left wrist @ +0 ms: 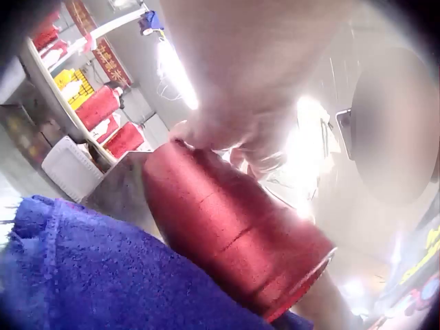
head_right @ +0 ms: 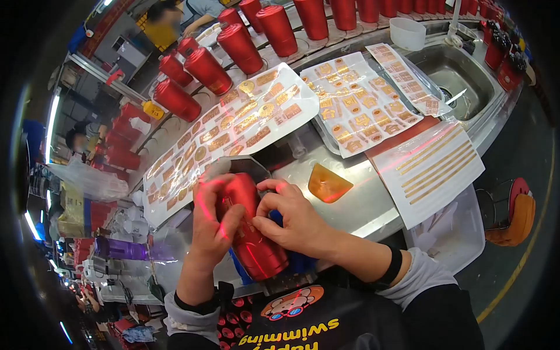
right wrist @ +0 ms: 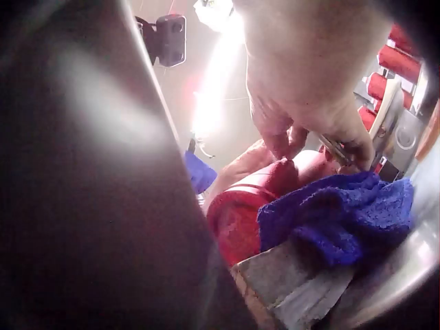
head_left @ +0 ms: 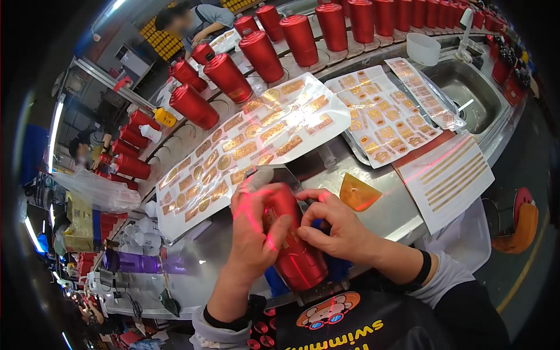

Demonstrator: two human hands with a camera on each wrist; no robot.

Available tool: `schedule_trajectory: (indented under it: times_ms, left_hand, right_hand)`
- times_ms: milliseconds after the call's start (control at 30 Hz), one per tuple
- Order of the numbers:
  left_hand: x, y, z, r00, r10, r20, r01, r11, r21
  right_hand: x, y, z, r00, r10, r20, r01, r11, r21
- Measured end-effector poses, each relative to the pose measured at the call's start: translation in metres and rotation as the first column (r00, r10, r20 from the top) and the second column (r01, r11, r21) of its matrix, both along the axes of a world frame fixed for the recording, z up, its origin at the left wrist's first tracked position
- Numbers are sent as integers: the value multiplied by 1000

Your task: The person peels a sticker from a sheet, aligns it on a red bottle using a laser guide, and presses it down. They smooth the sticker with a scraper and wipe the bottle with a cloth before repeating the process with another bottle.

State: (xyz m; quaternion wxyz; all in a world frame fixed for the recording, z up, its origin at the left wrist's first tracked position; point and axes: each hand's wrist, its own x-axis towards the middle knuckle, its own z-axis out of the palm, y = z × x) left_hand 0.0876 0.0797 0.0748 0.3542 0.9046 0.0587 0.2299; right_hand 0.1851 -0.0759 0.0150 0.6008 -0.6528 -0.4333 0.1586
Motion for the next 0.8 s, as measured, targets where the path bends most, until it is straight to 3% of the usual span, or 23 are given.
schedule_trajectory:
  times_ms: [33,133,200,267,400,500,567,600,667,733,800]
  left_hand:
    - [-5,-2,-4,997,77,21,-73,987,-145]
    - [-22,0,-16,972,2,237,-11,999,36]
    - [-36,-4,-21,987,-62,149,8,940,340]
    - [-44,-8,-19,995,-104,-5,88,807,584]
    - [-43,-20,-6,987,-64,-145,145,734,663]
    - [-49,-33,-12,980,-135,-143,194,783,591]
    - [-62,-34,-23,978,-183,-103,210,801,560]
    - [-71,-35,-37,992,-122,9,101,855,509]
    - [-84,-39,-68,975,25,221,-107,923,370]
    - [-87,-42,-79,974,140,180,-200,904,377]
    - [-88,-46,-77,967,228,114,-254,896,363]
  right_hand:
    - [1,-1,-3,1000,-5,16,5,1000,11]
    - [4,-7,-7,1000,-17,21,16,999,51]
    - [8,-10,-8,1000,-28,13,27,997,73]
    - [8,-13,-8,999,-34,3,34,996,84]
    - [12,-17,0,996,-63,70,52,988,145]
    - [16,-22,17,994,-73,84,59,986,157]
    - [19,-25,35,989,-8,150,4,1000,22]
    - [21,-23,42,982,33,184,-25,999,-46]
    - [24,-9,57,929,264,259,-252,964,-80]
    - [37,13,70,797,460,391,-387,886,-254]
    - [50,48,74,835,201,512,-144,978,-150]
